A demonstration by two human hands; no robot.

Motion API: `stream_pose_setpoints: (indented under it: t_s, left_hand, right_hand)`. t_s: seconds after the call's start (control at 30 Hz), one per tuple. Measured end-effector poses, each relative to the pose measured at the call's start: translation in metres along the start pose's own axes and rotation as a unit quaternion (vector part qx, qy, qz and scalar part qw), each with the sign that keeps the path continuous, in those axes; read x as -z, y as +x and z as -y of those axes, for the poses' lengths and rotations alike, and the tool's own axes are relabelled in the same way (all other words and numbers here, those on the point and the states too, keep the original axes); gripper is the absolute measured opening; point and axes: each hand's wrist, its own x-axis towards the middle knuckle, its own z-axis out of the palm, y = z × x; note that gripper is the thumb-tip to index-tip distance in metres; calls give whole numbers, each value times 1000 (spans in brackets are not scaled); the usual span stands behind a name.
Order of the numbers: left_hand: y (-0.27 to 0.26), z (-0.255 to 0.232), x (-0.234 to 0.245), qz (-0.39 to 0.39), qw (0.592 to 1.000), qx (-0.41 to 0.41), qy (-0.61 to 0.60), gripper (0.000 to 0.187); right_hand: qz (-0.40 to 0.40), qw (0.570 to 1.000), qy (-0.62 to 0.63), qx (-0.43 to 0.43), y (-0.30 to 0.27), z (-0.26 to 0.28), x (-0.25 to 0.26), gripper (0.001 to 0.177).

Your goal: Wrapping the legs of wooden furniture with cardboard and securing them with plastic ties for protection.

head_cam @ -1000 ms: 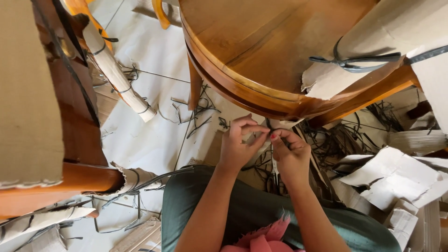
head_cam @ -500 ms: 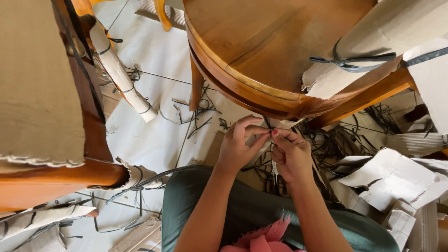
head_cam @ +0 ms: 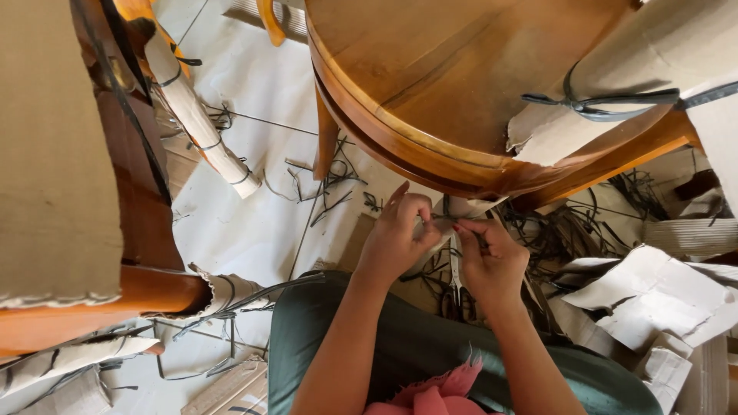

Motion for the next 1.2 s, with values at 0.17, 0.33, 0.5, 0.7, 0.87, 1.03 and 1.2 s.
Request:
stream_pose_setpoints:
  t_s: [0.17, 0.33, 0.5, 0.7, 0.87, 1.03, 1.2]
  left_hand:
    - [1, 9, -13, -6, 1000, 0, 18, 28]
    - [-5, 24, -29, -28, 1000, 6, 12, 29]
    - [-5, 15, -20, 12, 987, 130, -93, 22]
    - [-6, -12, 30, 309, 862, 396, -67, 26]
    - [-50, 3, -12, 538, 743, 396, 37, 37]
    - [-56, -9, -40, 583, 728, 361, 9, 27]
    - [-86, 14, -60, 612, 686, 379, 99, 36]
  right_hand:
    - [2, 999, -34, 35, 2, 3, 10, 10]
    - [-1, 1000, -7, 26, 0, -7, 18, 13]
    - [12, 996, 45, -75, -4, -5, 17, 3]
    - [94, 977, 33, -188, -38, -64, 53, 25]
    - [191, 949, -57, -243, -99, -156, 63, 18]
    - [266, 913, -155, -268, -146, -197, 44, 19]
    - [230, 935, -147, -226, -146, -207, -14, 16]
